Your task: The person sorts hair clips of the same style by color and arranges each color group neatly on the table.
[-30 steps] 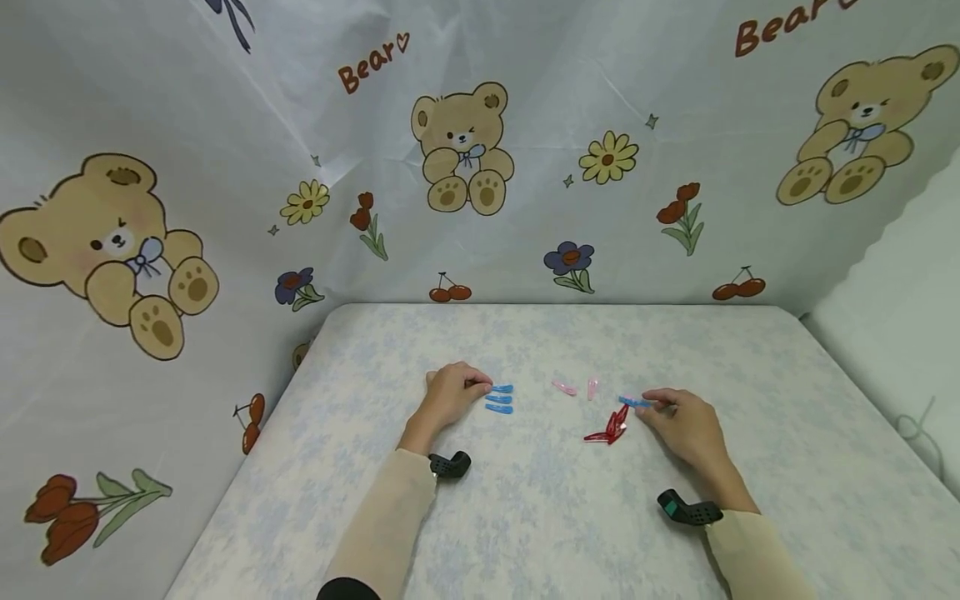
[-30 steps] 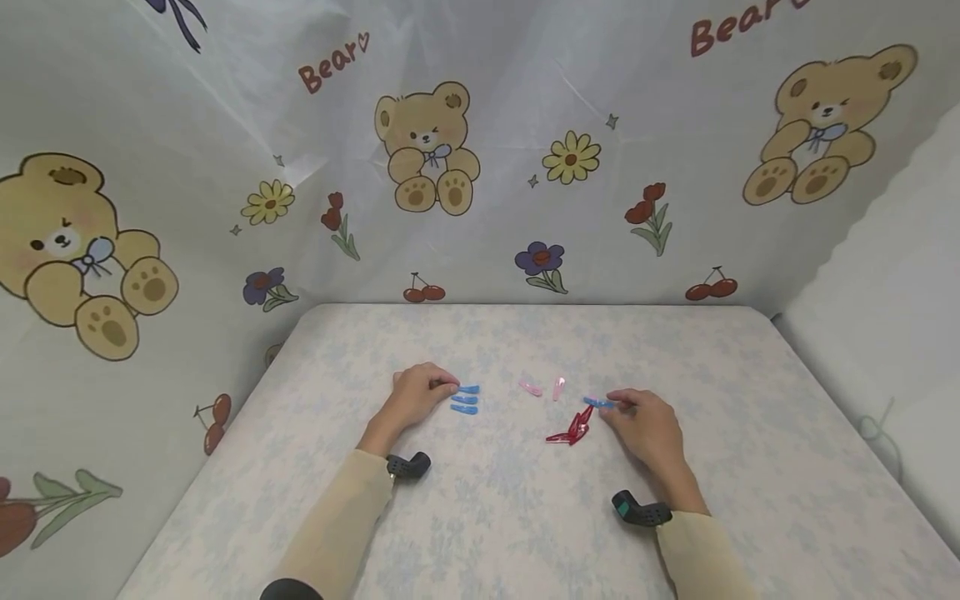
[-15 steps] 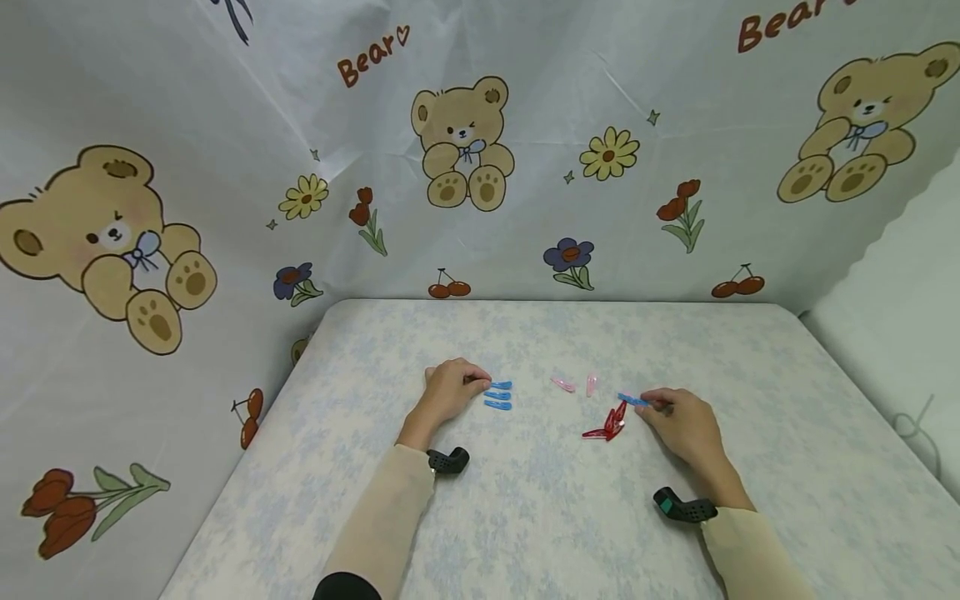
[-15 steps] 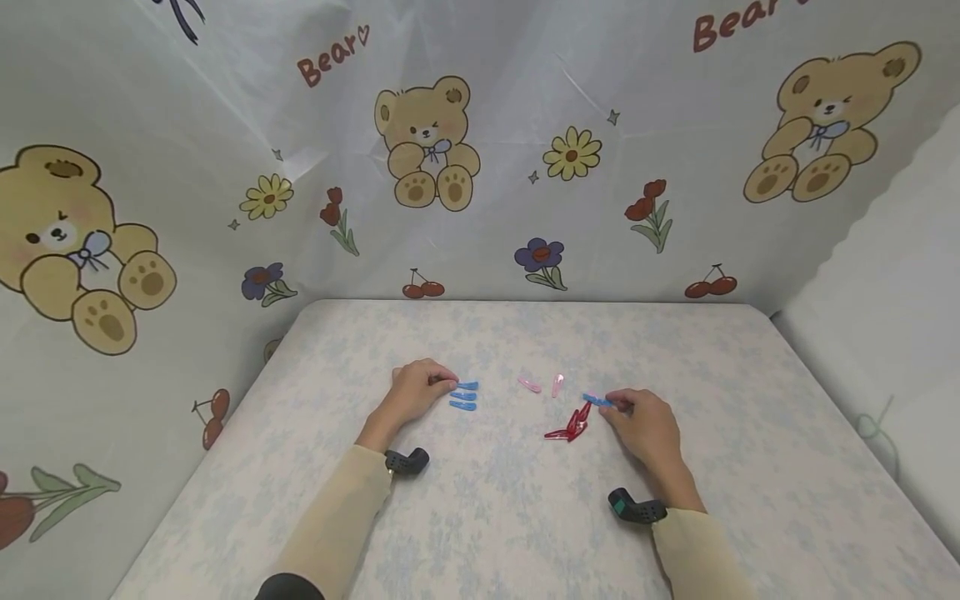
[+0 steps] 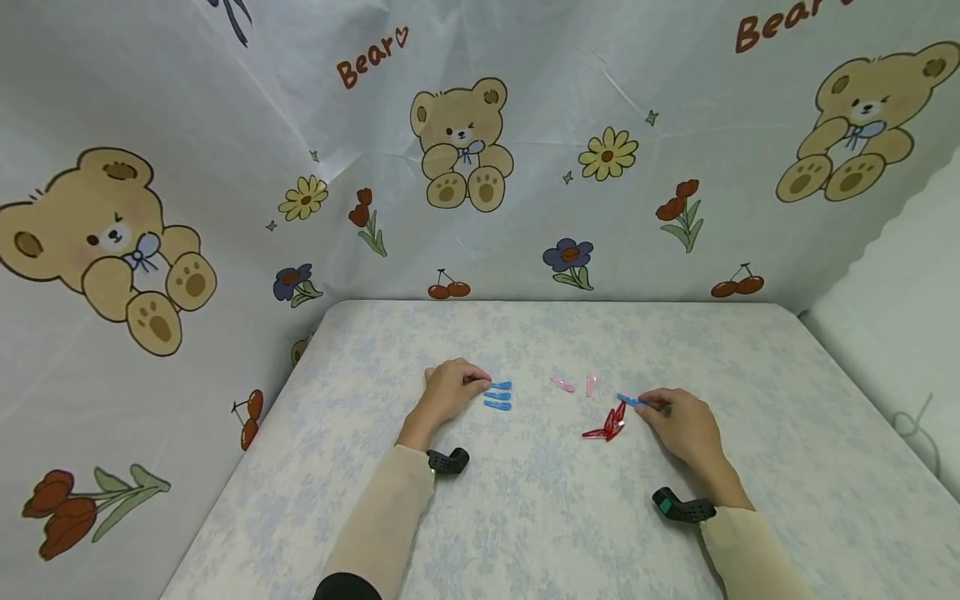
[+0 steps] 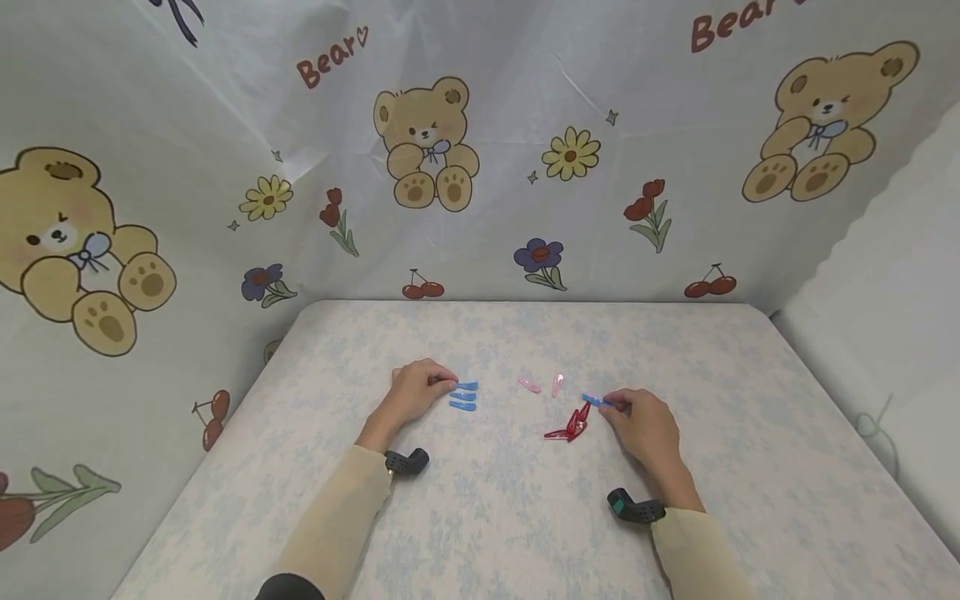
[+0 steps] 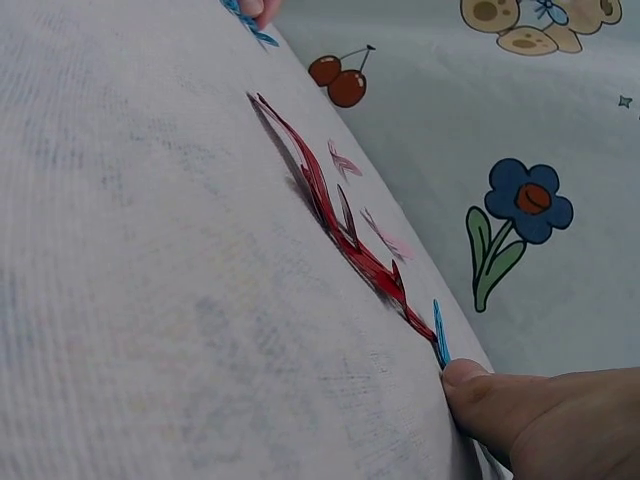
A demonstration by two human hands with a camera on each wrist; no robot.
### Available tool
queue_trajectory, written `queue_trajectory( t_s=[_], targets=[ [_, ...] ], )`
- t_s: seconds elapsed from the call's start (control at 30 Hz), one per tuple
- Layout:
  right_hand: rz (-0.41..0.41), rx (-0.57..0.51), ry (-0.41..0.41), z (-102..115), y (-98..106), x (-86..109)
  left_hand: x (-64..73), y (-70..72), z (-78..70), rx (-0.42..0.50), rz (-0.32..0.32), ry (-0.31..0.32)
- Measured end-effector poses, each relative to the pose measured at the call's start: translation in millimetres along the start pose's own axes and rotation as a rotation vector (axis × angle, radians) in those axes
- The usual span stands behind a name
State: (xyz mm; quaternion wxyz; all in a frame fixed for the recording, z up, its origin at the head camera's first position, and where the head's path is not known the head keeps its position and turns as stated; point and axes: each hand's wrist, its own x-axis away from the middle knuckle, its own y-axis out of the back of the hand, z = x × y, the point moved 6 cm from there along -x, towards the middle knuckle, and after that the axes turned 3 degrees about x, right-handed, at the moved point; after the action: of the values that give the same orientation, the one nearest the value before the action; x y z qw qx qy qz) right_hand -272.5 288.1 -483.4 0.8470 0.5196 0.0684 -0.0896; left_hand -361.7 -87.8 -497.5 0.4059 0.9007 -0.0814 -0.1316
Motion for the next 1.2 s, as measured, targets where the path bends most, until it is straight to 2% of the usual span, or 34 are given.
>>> queue_trajectory(
  t_s=[0.2,0.57,0.87,1.2],
  targets=[
    [0.003,-0.003,-0.023,-2.2,-0.2,-0.6,0.4,1.0,-1.6,0.003,-0.003,-0.010],
    [-0.009,-0.080,-0.053,-8.1,2.9,-1.5,-0.7,1.4,-3.2,0.002,-0.001,-0.019],
    [-0.009,-0.151,-0.035,13.7,5.8,2.0,6.4,4.1,-6.1,0.000,-0.001,-0.005],
    [-0.002,-0.262,-0.026,45.2,2.8,0.4,5.5,3.7,-6.5,0.004,-0.001,-0.014]
  ],
)
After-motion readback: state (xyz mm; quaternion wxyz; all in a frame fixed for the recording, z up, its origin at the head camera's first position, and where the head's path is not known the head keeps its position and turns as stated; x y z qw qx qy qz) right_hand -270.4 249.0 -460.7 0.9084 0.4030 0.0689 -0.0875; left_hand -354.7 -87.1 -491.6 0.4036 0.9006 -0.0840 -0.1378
